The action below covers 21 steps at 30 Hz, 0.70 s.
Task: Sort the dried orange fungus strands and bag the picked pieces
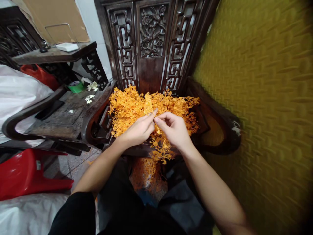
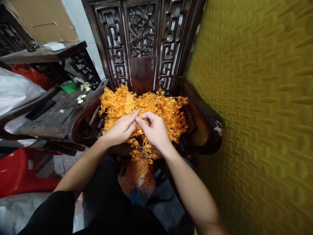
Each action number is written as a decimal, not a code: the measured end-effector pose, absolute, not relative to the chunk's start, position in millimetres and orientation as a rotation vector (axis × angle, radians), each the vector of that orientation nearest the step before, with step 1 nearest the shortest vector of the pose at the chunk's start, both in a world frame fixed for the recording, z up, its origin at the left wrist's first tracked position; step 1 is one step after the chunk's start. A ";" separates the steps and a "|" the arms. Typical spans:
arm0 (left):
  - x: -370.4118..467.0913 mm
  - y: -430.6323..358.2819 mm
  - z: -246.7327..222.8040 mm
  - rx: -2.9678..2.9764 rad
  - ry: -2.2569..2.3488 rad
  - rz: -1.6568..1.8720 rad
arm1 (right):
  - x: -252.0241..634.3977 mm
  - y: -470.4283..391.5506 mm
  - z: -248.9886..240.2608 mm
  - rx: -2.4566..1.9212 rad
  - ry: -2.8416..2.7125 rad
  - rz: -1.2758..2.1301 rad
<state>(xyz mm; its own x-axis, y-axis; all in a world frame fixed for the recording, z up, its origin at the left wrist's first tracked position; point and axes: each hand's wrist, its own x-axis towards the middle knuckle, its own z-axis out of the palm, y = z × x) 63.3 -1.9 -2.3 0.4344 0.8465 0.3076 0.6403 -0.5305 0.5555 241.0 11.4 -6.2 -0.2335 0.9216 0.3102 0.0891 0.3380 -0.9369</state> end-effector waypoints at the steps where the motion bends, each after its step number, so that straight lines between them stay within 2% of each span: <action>1: 64.0 -3.1 0.1 2.330 1.267 0.801 | 241.8 11.6 -4.3 -0.943 -1.560 1.047; 6: 71.1 -7.6 8.7 2.328 1.355 0.811 | 241.0 10.7 0.2 -1.000 -1.452 1.100; 14: 82.9 -17.0 0.8 2.469 1.840 0.258 | 239.8 16.8 -13.9 -1.154 -1.774 0.975; 17: 82.7 -18.7 -1.3 2.498 1.833 0.313 | 242.3 17.2 -11.1 -1.187 -1.819 0.935; 21: 79.8 -16.9 4.4 2.447 1.602 0.456 | 245.3 16.9 -4.3 -1.228 -1.733 0.906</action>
